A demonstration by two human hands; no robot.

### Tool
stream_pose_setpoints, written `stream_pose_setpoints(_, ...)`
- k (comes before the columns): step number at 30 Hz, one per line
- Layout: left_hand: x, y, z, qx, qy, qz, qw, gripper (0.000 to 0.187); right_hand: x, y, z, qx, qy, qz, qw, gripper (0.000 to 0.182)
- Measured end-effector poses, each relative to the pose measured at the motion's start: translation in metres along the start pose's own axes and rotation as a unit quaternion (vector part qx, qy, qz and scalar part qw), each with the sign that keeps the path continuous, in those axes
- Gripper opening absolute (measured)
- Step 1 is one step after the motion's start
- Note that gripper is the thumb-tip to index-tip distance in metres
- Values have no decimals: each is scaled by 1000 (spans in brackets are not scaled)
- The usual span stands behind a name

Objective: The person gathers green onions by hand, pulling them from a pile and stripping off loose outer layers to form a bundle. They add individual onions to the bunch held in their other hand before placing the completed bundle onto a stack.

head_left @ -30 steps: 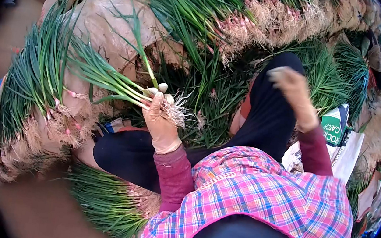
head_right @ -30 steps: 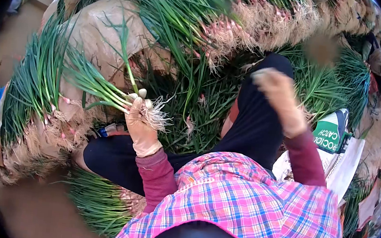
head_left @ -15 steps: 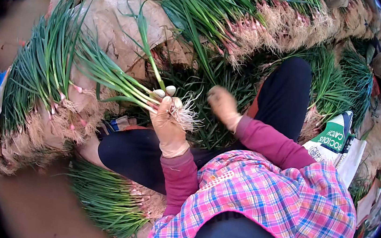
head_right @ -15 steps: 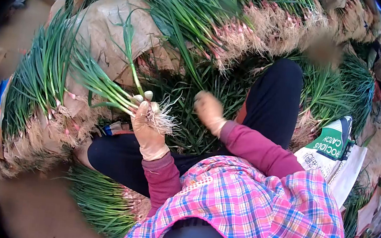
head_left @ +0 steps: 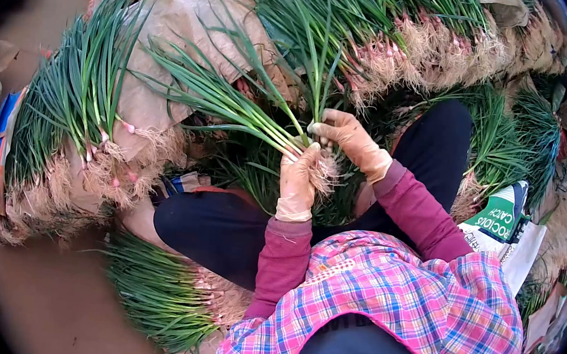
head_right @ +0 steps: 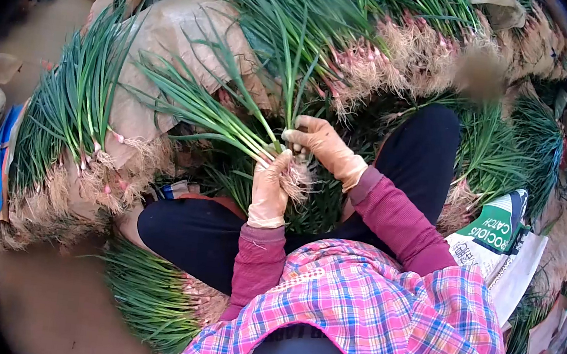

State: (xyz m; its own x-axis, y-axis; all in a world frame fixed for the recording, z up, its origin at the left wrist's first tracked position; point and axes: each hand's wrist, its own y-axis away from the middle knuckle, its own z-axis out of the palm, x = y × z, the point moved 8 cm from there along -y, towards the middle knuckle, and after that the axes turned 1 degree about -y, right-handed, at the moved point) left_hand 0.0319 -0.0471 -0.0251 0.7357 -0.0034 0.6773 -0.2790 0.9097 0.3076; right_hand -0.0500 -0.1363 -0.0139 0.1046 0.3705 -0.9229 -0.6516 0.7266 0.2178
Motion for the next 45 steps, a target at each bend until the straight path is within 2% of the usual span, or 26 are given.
stream_pose_setpoints(1,0,1,-2,17,9,6,1000,21,4,-1,-4,25,38,11,999,15)
stream_pose_setpoints(2,-1,2,-6,36,17,13,999,22,-7,-2,-6,83,138,-86,983,18)
stream_pose_setpoints(3,-2,2,-11,62,17,19,998,25,-27,4,0,107,308,-234,916,18)
stream_pose_setpoints(4,-2,1,-12,54,16,7,998,25,-41,16,16,126,460,-367,798,17)
stream_pose_setpoints(5,-1,2,-13,54,15,11,998,25,-38,14,19,125,456,-368,801,17)
stream_pose_setpoints(6,-1,2,-13,52,15,17,998,25,-22,2,-5,170,209,-249,930,17)
stream_pose_setpoints(7,0,4,-11,63,13,17,998,24,7,-6,-18,200,-55,-105,973,16)
stream_pose_setpoints(8,3,5,-10,64,14,19,998,24,12,-12,-39,217,-168,-116,955,13)
stream_pose_setpoints(10,5,8,-8,55,-23,-5,998,23,28,-25,-62,162,53,-98,980,16)
stream_pose_setpoints(11,3,5,-16,68,-47,-17,996,21,48,-25,-54,29,461,-110,880,20)
stream_pose_setpoints(12,-1,1,-21,73,-32,-7,997,20,74,-12,-42,-113,613,-62,779,27)
stream_pose_setpoints(14,0,-1,-19,83,-10,23,996,20,73,7,-41,-14,307,153,939,28)
stream_pose_setpoints(15,-2,-3,-17,72,-16,10,997,19,49,5,-31,-21,103,159,982,27)
stream_pose_setpoints(16,-4,-2,-18,65,-24,-4,998,17,27,0,-21,-18,-61,84,994,24)
stream_pose_setpoints(20,2,-2,-2,42,7,20,999,16,29,-14,11,-33,-258,94,961,17)
stream_pose_setpoints(23,8,1,-4,40,-8,31,999,21,42,-14,7,-1,-326,47,944,16)
stream_pose_setpoints(24,2,2,-10,54,-22,32,998,21,52,-19,-12,87,-338,28,937,16)
stream_pose_setpoints(26,2,7,0,46,-25,29,998,22,55,-28,-48,149,-363,22,919,16)
stream_pose_setpoints(27,0,8,0,47,-28,34,998,23,42,-28,-57,136,-114,2,984,16)
stream_pose_setpoints(28,-1,7,-1,45,-32,40,998,23,35,-27,-44,32,78,28,996,21)
stream_pose_setpoints(30,-5,4,-6,50,-51,40,997,23,51,-21,-14,-59,-58,119,989,28)
stream_pose_setpoints(32,-12,3,-1,39,-37,-14,998,19,45,-34,5,-74,-228,140,961,34)
stream_pose_setpoints(35,-8,3,7,16,0,-27,1000,14,33,-45,21,-117,-340,111,927,35)
stream_pose_setpoints(36,-4,4,6,17,9,-34,999,13,30,-44,36,-191,-493,114,841,32)
stream_pose_setpoints(40,-3,3,9,3,57,-32,998,11,42,-41,36,-117,-538,147,822,21)
stream_pose_setpoints(45,-3,2,17,-21,76,-34,996,10,35,-41,30,-140,-596,137,779,16)
